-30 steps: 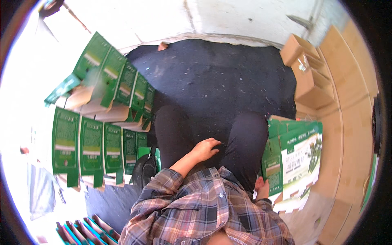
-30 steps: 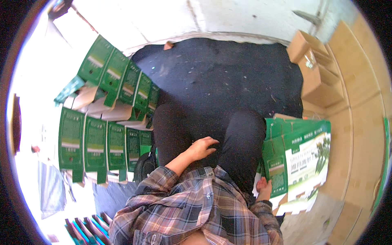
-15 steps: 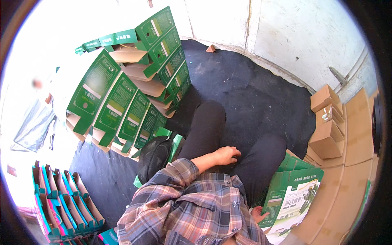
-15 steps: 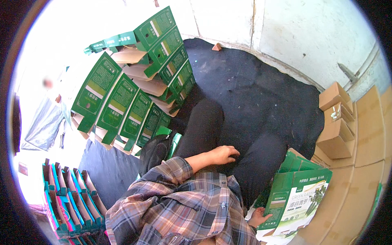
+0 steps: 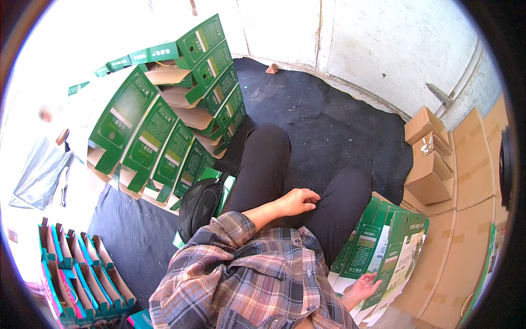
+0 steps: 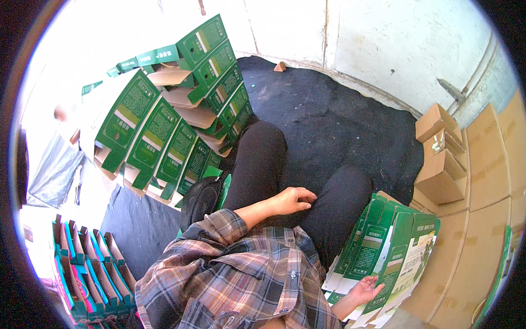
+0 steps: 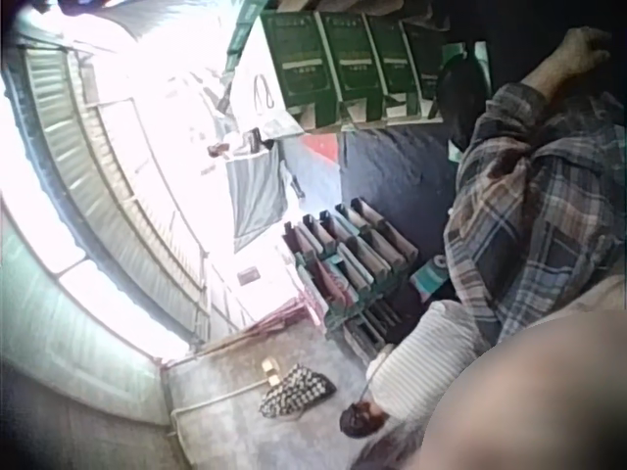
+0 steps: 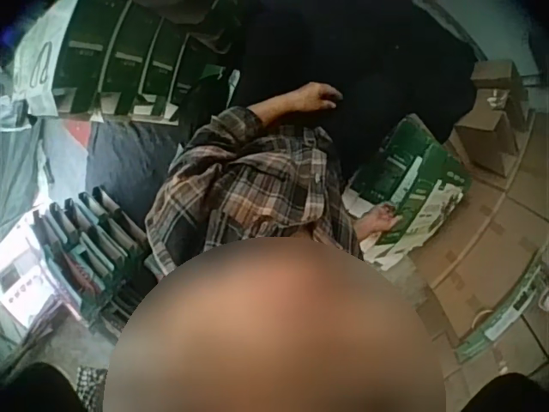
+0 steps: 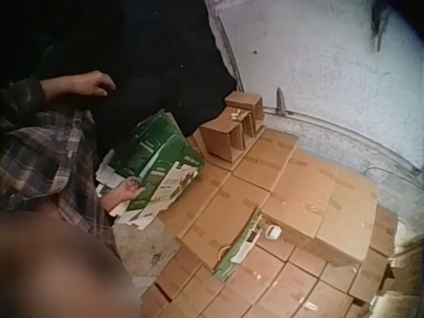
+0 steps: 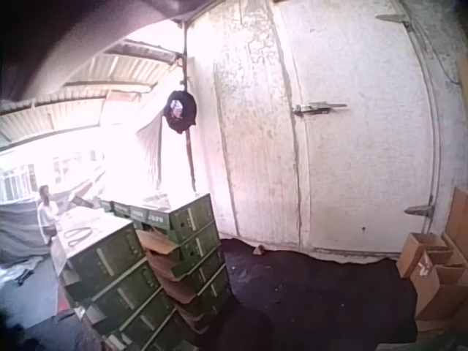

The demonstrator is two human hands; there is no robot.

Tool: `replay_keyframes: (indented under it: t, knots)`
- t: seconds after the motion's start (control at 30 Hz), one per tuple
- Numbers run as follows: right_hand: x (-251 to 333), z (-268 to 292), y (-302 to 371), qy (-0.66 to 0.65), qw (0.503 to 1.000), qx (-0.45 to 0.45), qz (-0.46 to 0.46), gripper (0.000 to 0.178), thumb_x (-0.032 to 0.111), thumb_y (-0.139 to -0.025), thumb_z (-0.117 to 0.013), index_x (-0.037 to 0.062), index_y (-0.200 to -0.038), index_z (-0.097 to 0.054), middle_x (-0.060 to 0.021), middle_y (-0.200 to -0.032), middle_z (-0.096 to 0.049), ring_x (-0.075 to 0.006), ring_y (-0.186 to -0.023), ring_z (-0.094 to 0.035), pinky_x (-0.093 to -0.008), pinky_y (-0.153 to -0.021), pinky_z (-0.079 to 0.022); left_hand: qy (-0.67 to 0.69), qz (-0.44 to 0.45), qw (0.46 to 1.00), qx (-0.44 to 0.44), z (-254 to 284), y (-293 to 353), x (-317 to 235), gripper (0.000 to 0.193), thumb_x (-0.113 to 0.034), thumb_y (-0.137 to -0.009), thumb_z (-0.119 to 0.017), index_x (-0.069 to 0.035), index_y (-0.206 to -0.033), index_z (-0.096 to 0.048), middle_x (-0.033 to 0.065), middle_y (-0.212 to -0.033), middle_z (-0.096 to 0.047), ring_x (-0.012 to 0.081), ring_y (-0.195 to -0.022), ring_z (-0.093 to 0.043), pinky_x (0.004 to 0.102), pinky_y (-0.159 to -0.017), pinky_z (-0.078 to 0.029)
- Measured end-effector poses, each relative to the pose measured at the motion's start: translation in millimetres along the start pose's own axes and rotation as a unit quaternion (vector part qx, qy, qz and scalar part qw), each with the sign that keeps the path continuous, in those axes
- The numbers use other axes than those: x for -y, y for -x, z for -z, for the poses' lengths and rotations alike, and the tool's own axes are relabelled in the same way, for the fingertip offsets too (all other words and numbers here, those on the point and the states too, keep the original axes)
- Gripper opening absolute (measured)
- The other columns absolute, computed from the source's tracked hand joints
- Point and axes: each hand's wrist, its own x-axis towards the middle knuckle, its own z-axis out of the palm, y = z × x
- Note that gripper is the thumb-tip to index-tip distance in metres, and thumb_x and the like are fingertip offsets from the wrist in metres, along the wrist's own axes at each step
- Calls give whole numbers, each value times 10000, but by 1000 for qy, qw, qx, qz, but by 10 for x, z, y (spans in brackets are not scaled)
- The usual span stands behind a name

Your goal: Fold flat cardboard box sheets into completed gift or produce boxes with handles.

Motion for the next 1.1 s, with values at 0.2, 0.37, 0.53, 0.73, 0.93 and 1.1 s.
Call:
replay_keyframes:
  t: [0.2, 0.37, 0.53, 0.73, 0.93, 1.1]
  knots:
    - [-146, -613, 391, 37, 998, 29, 45, 368, 262, -890, -600, -58, -1055, -525, -158, -874, -628, -195, -717, -619, -266, -619, -513, 104, 19, 994, -9, 29, 3, -30, 319, -106, -827, -639, -27, -1133, -595, 97, -1024, -655, 174, -943, -621, 312, -835, -499]
    - [-354, -990, 611, 97, 985, 60, 133, 298, 260, -908, -569, 10, -1069, -559, -116, -938, -631, -176, -782, -606, -262, -658, -487, 142, 66, 985, -71, 205, 33, 211, 271, -80, -839, -616, -27, -1105, -613, 86, -976, -664, 145, -901, -621, 283, -809, -501]
    - [-444, -1629, 680, 162, 966, 120, 159, 251, 221, -902, -574, 49, -1084, -556, -72, -988, -625, -168, -826, -595, -278, -654, -443, 201, 73, 971, -110, 355, 6, 328, 266, -67, -867, -588, -42, -1131, -594, 46, -997, -639, 121, -898, -600, 257, -757, -486]
    - [-474, -2491, 670, 243, 912, 277, 182, 273, 162, -903, -559, 41, -1147, -538, -61, -1048, -614, -168, -892, -593, -313, -709, -468, 320, 139, 927, -137, 570, -88, 184, 247, -97, -881, -584, -35, -1120, -597, 57, -987, -645, 135, -888, -610, 254, -733, -486]
    - [-818, -3355, 476, 206, 889, 360, 191, 420, 111, -910, -536, 26, -1305, -419, -71, -1246, -511, -200, -1097, -521, -383, -933, -421, 307, 108, 924, -201, 1035, -134, 153, 245, -124, -890, -582, -45, -1121, -599, 54, -1004, -640, 137, -885, -613, 258, -722, -487]
    - [-1242, -3945, 128, 198, 884, 401, 134, 367, 86, -902, -561, -7, -1246, -474, -63, -1194, -542, -164, -1054, -522, -327, -936, -399, 276, 78, 918, -272, 1532, -255, 202, 261, -100, -876, -593, -49, -1132, -599, 44, -1006, -634, 122, -891, -602, 245, -712, -484]
